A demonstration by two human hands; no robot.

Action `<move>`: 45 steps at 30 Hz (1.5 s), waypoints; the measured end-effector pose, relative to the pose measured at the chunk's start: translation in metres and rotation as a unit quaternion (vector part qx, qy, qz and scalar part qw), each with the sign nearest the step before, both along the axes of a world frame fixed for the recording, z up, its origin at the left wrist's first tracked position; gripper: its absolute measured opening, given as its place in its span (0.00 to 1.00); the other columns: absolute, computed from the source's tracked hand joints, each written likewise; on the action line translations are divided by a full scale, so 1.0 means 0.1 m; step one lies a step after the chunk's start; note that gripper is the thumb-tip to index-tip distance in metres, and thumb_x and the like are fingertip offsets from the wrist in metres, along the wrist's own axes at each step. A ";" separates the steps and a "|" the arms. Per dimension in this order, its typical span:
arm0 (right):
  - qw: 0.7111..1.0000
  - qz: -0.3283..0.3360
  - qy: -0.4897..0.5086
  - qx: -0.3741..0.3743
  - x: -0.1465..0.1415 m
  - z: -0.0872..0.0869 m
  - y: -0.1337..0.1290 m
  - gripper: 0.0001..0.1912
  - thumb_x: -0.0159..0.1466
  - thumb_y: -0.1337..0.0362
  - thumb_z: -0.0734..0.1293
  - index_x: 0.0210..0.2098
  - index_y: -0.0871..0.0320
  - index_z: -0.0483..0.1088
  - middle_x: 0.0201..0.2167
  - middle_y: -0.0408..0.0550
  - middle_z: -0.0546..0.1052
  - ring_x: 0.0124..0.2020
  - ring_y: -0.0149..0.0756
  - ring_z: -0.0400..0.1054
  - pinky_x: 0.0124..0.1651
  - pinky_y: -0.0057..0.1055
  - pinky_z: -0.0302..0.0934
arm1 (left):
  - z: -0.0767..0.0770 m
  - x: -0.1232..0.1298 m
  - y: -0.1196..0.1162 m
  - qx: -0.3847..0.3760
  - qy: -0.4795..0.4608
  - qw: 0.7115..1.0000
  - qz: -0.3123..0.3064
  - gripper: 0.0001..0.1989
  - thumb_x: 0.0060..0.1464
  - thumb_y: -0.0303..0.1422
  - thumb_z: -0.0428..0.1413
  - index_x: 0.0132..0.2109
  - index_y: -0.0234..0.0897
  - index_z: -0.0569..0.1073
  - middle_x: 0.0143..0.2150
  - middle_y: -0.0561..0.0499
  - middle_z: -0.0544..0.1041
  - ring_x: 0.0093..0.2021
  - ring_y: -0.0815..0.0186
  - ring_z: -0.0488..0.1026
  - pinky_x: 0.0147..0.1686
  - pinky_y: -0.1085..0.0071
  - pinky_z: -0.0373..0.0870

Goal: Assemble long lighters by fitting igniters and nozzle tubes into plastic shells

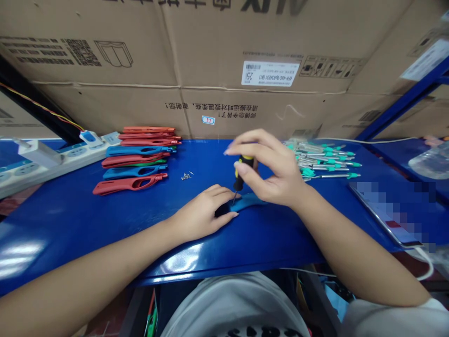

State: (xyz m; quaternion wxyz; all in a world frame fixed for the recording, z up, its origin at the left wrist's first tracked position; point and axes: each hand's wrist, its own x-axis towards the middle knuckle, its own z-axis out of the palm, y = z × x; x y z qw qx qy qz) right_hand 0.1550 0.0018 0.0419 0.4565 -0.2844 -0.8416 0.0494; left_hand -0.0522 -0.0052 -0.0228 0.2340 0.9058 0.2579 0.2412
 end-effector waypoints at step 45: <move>0.993 0.059 0.034 -0.100 0.04 -0.07 0.13 0.18 0.76 0.59 0.55 0.59 0.54 0.69 0.51 0.51 0.76 0.25 0.25 0.68 0.31 0.29 0.68 | 0.00 0.00 0.00 -0.009 -0.002 1.000 0.015 0.15 0.62 0.35 0.60 0.54 0.38 0.74 0.50 0.45 0.79 0.52 0.58 0.75 0.54 0.58 0.73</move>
